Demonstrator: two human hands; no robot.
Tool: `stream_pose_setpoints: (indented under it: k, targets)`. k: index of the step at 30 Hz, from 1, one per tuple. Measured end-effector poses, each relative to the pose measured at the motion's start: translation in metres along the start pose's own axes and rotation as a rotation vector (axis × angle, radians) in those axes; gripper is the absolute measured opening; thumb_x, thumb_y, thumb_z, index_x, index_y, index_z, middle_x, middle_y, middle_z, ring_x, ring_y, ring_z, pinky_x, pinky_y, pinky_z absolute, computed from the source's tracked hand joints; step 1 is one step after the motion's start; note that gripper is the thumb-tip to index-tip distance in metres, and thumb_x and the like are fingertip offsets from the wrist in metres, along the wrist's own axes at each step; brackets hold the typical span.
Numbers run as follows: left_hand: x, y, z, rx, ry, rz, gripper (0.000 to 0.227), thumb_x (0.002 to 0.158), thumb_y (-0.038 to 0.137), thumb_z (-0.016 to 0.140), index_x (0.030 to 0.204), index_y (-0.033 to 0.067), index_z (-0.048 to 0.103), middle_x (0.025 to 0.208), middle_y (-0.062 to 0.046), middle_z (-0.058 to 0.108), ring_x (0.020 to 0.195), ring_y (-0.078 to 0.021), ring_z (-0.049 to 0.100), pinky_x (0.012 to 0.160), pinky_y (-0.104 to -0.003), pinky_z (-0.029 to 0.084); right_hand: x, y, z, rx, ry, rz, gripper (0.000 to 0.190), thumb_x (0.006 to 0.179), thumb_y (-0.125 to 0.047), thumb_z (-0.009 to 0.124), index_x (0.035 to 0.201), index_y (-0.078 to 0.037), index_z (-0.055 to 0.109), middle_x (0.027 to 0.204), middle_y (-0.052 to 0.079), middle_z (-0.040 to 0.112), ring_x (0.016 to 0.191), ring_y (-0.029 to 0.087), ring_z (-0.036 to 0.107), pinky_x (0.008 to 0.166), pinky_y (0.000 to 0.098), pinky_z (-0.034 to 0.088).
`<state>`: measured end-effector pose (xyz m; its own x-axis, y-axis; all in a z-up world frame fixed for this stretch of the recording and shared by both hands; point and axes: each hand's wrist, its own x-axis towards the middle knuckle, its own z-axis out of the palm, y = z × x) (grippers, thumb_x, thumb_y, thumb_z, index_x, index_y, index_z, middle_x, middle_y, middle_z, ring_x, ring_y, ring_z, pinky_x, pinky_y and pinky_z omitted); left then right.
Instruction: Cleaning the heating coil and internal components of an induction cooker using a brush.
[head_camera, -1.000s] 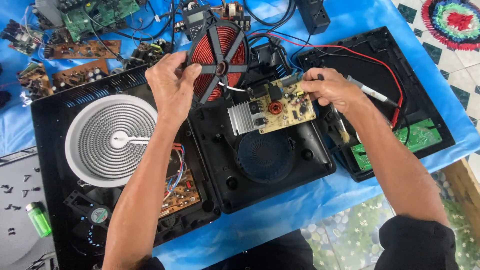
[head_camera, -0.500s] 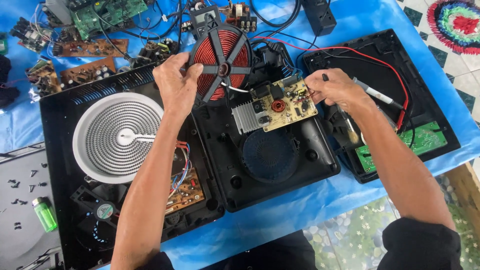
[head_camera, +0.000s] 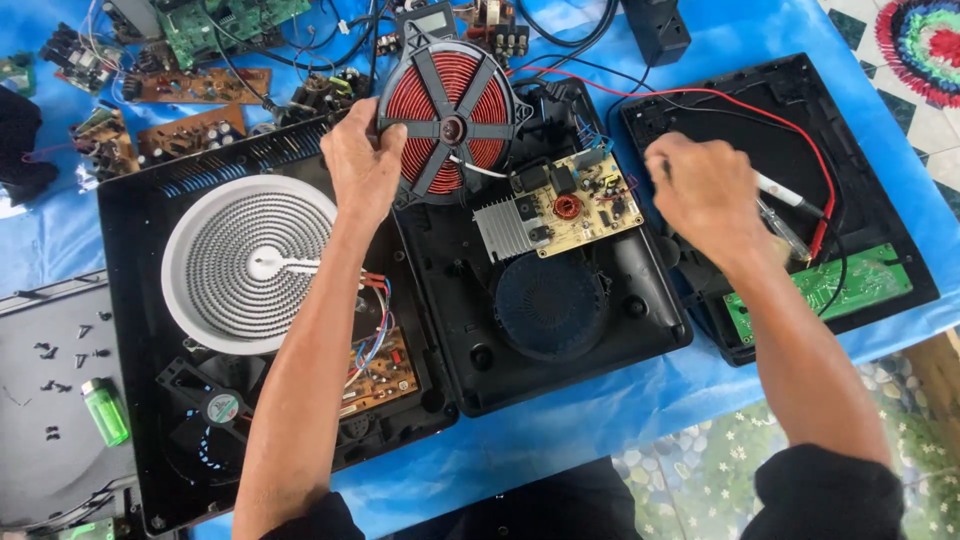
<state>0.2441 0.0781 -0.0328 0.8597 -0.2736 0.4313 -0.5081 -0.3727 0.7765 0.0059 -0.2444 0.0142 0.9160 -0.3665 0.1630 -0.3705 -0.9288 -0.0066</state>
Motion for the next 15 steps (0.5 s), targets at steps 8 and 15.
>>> stream_pose_setpoints:
  k: [8,15]
  targets:
    - [-0.024,0.052,-0.014,0.274,0.071,0.154,0.057,0.09,0.005,0.074,0.135,0.0093,0.041,0.124,-0.016,0.051,0.104,-0.037,0.053,0.074,-0.051,0.042,-0.093,-0.032,-0.114,0.567,0.563,-0.198,0.032,0.126,-0.005,0.048,0.123,0.016,0.072,0.117,0.028,0.072,0.109,0.038,0.069,0.095,0.0471,0.052]
    - [-0.045,0.056,0.009,0.509,-0.102,0.601,0.051,0.072,-0.023,0.063,0.096,0.0196,0.076,0.118,-0.006,0.051,0.111,-0.0309,0.046,0.093,-0.05,0.039,-0.128,-0.013,-0.094,0.516,0.814,-0.245,0.077,0.13,-0.035,0.018,0.118,0.027,0.062,0.118,0.042,0.066,0.082,0.041,0.058,0.073,0.0456,0.051]
